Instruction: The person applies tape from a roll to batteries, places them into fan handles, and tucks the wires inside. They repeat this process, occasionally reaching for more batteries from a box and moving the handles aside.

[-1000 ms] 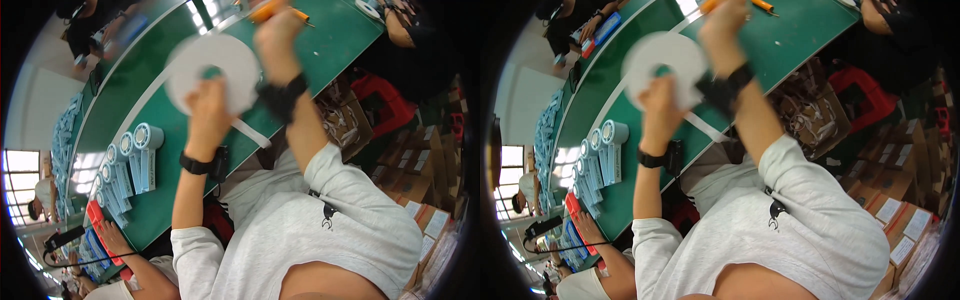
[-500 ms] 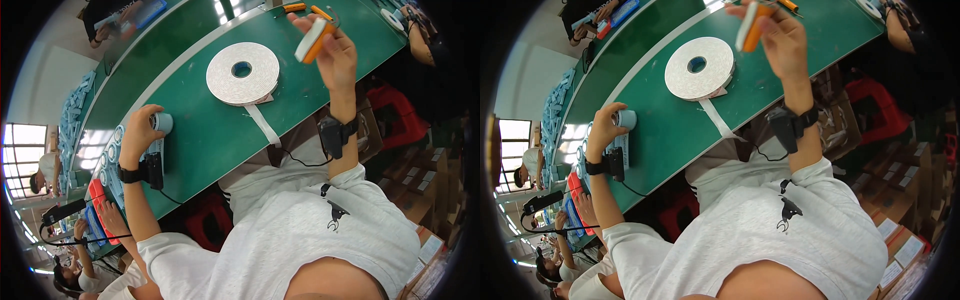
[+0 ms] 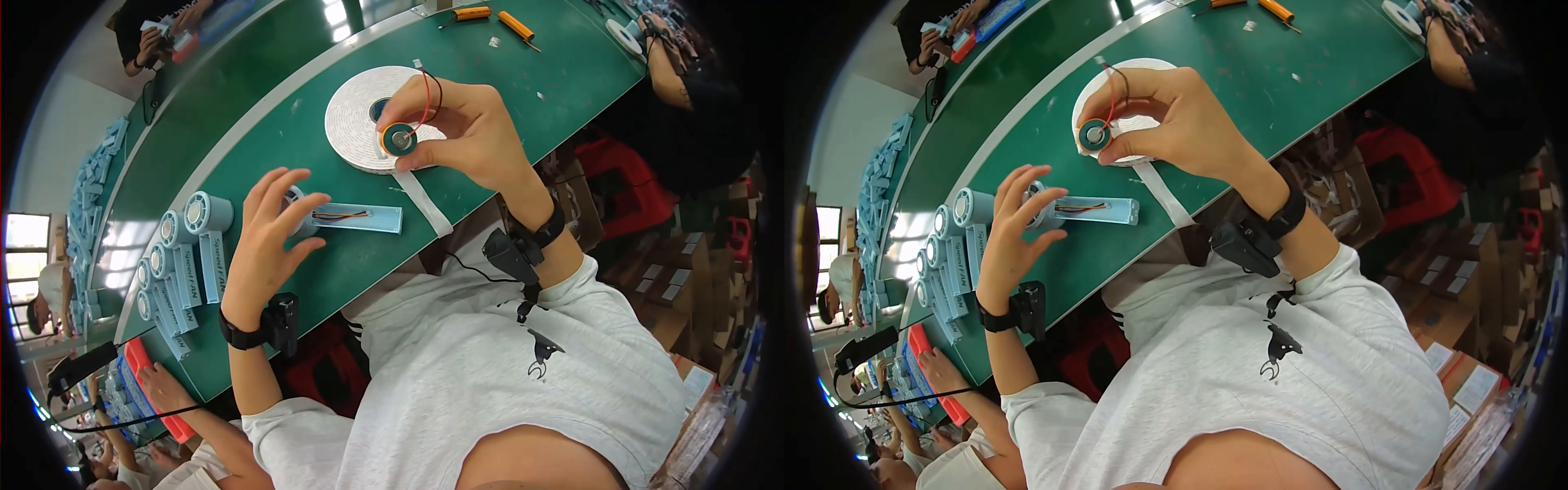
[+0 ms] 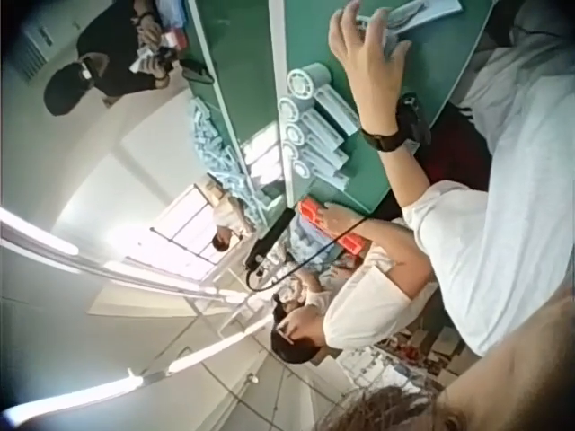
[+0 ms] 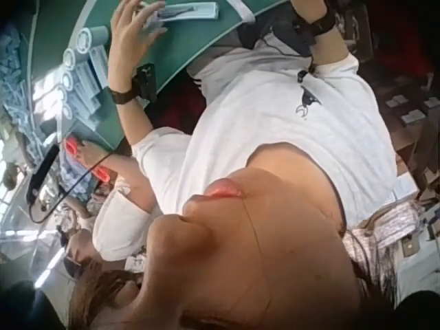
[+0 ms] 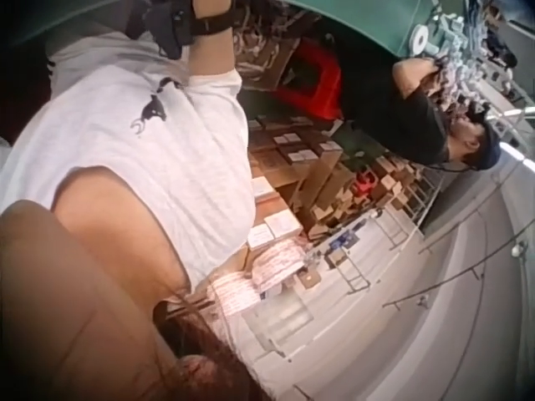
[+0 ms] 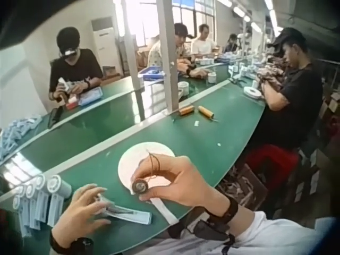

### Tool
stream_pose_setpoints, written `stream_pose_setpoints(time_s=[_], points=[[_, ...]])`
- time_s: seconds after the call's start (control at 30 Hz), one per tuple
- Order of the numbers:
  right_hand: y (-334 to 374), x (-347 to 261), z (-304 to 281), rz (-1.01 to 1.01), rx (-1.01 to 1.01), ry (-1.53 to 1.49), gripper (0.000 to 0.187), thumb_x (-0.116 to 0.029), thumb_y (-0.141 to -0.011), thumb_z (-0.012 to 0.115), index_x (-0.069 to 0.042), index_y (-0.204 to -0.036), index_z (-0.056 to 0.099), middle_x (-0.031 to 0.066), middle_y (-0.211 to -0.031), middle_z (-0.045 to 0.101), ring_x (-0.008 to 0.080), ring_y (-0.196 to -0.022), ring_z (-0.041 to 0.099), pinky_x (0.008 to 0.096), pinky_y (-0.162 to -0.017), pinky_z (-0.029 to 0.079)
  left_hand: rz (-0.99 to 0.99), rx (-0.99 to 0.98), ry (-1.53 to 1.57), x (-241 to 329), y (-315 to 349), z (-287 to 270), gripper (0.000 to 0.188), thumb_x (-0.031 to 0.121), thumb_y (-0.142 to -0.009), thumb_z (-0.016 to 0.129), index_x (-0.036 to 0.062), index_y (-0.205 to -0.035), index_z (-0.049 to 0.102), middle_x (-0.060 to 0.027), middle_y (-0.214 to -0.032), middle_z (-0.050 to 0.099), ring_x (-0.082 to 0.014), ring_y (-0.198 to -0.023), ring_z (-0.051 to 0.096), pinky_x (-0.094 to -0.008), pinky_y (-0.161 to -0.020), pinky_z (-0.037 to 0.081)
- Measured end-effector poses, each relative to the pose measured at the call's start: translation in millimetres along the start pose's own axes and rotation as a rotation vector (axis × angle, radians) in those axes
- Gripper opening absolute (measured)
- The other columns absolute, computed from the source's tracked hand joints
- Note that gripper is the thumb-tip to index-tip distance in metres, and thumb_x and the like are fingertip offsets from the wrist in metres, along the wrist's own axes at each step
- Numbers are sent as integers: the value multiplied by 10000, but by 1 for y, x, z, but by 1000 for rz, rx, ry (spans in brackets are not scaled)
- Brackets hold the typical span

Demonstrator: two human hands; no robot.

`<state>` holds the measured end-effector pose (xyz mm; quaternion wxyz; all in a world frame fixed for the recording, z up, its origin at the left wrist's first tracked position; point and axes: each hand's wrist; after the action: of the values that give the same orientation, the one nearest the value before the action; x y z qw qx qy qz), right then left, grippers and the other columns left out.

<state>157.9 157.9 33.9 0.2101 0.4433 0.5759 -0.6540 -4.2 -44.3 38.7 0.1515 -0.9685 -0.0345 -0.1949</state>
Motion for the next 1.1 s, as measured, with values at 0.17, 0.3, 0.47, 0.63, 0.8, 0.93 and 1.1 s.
stream_pose_setpoints(time_s=[0.17, 0.3, 0.47, 0.63, 0.8, 0.93, 1.1], points=[[3, -9, 27, 196, 5, 142, 327, 92, -639, 688, 7, -944, 603, 88, -926, 605, 161, -806, 594, 276, -757, 489, 193, 7, -180, -22, 4, 18, 301, 71, -625, 695, 69, -895, 562, -55, -1098, 526, -272, -1042, 463, -406, -870, 393], [2, 1, 37, 50, -95, 243, 275, 73, -665, 680, 12, -924, 607, 87, -900, 604, 158, -773, 599, 253, -668, 496, 215, -2, -192, -26, 4, 20, 231, 64, -648, 672, 63, -849, 558, -51, -1080, 529, -262, -1035, 465, -401, -885, 374], [11, 16, 54, -104, -187, 400, 263, 37, -679, 686, 0, -928, 608, 98, -835, 587, 189, -707, 593, 261, -576, 472, 187, -25, -123, -32, 10, 15, 174, 64, -667, 653, 57, -804, 545, -43, -1059, 525, -252, -1013, 469, -398, -896, 354], [9, 13, 60, -47, -278, 555, 191, 26, -703, 654, -8, -886, 611, 97, -784, 565, 229, -670, 575, 296, -556, 451, 106, 10, 38, -35, 15, 21, 132, -23, -719, 586, 14, -813, 500, -88, -1056, 499, -262, -986, 477, -356, -814, 400], [-13, 22, 65, 146, -598, 635, 122, -12, -740, 607, 5, -860, 587, 98, -765, 541, 271, -681, 563, 337, -592, 446, -87, 138, 444, -37, 17, 28, 125, -62, -748, 530, -3, -836, 463, -128, -1047, 482, -279, -883, 497, -340, -758, 417], [-36, 38, 65, 412, -856, 681, 152, -52, -752, 595, 8, -885, 553, 101, -766, 526, 292, -698, 560, 351, -608, 443, -130, 164, 494, -38, 16, 31, 129, -69, -763, 504, -10, -864, 450, -133, -1033, 486, -276, -836, 511, -335, -734, 423], [-15, 46, 66, 188, -679, 612, 167, -64, -756, 592, -3, -903, 543, 104, -799, 533, 292, -694, 558, 360, -610, 443, -36, 246, 215, -42, 14, 46, 137, -70, -759, 506, -15, -872, 452, -116, -995, 502, -271, -810, 517, -334, -713, 428]])
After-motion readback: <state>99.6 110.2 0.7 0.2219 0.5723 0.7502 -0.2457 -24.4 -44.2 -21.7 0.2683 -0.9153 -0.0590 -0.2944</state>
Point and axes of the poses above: each hand's wrist, its own y-axis away from the middle knuckle, its own z-axis out of the palm, x = y × z
